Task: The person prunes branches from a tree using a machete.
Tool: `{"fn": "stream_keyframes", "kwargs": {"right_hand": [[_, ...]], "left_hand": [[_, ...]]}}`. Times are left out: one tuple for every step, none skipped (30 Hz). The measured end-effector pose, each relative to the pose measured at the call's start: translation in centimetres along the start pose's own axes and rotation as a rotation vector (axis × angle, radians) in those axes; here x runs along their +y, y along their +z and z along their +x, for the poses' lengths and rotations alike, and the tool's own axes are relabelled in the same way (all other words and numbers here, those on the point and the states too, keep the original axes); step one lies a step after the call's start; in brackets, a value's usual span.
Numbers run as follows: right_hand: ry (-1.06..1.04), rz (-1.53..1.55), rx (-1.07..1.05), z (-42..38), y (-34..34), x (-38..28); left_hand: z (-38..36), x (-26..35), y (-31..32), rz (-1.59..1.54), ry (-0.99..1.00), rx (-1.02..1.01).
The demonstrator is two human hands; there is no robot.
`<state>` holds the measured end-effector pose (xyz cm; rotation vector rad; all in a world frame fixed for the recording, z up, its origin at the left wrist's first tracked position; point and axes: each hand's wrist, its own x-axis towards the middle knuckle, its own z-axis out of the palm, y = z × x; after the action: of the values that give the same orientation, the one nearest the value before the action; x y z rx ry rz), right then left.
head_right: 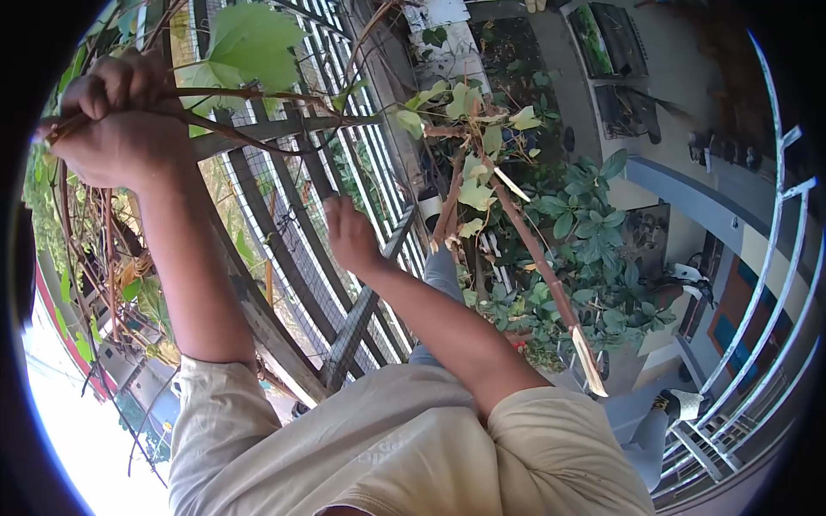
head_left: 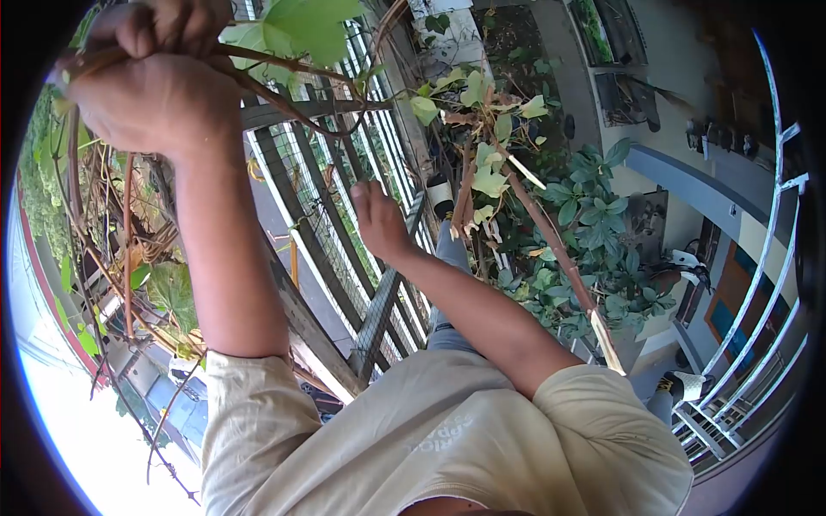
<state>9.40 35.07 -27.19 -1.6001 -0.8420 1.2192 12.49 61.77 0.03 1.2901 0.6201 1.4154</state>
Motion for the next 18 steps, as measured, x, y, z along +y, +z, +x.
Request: {"fn": "stream_keyframes", "kwargs": {"right_hand": [[-0.059,-0.024,-0.013,0.0,-0.3,-0.9],[-0.124,-0.048,-0.029,0.1,-0.5,-1.2],[-0.127,-0.045,-0.028,0.3,0.2,0.3],[-0.17,-0.185,0.05,0.5,1.4,3.5],[-0.215,-0.326,0.132,1.1,2.3,6.8],[0.078,-0.229,0.151,2.1,1.9,7.1],[0.211,-0.271,0.094,2.2,1.4,7.6],[0.355,-0.308,0.039,2.0,1.1,8.1],[0.359,-0.307,0.044,2.4,0.7,7.2],[0.354,-0.26,0.034,2.9,0.1,6.0],[0.355,-0.208,0.017,2.9,-0.1,4.7],[0.22,-0.137,0.038,2.6,-0.8,2.0],[0.156,-0.124,0.05,2.5,-0.7,0.6],[0.099,-0.112,0.061,2.2,-0.5,-0.2],[0.106,-0.112,0.062,2.0,-0.6,-0.7],[0.048,-0.087,0.075,1.9,-0.7,-1.2],[-0.017,-0.064,0.089,2.2,-0.9,-1.5],[-0.022,-0.064,0.088,3.2,0.1,1.9]], "left_hand": [[0.4,0.3,-0.6,0.026,-0.018,-0.034],[0.1,0.2,-0.9,0.029,-0.02,-0.032],[-0.1,0.2,-0.7,0.055,-0.001,-0.03],[-0.3,0.1,-0.3,0.075,0.019,-0.03],[-0.4,0.0,0.0,0.069,0.027,-0.037],[-0.8,0.0,0.1,0.055,0.041,-0.045],[-1.1,-0.1,0.1,0.044,0.049,-0.052],[-0.7,0.0,-0.5,0.044,0.04,-0.059],[0.2,0.3,-1.6,0.021,0.012,-0.097],[0.7,0.7,-2.5,0.004,-0.01,-0.123],[1.3,0.7,-3.3,0.003,-0.004,-0.123],[1.1,0.8,-2.8,0.01,-0.009,-0.122],[0.7,0.6,-1.5,0.01,0.009,-0.092],[0.2,0.5,-0.8,0.009,0.02,-0.061],[0.1,0.6,-0.9,0.009,0.012,-0.06],[0.1,0.7,-1.2,0.004,-0.011,-0.068],[0.2,0.9,-1.2,-0.001,-0.028,-0.076],[-0.2,1.0,-0.3,0.0,-0.022,-0.076]]}}
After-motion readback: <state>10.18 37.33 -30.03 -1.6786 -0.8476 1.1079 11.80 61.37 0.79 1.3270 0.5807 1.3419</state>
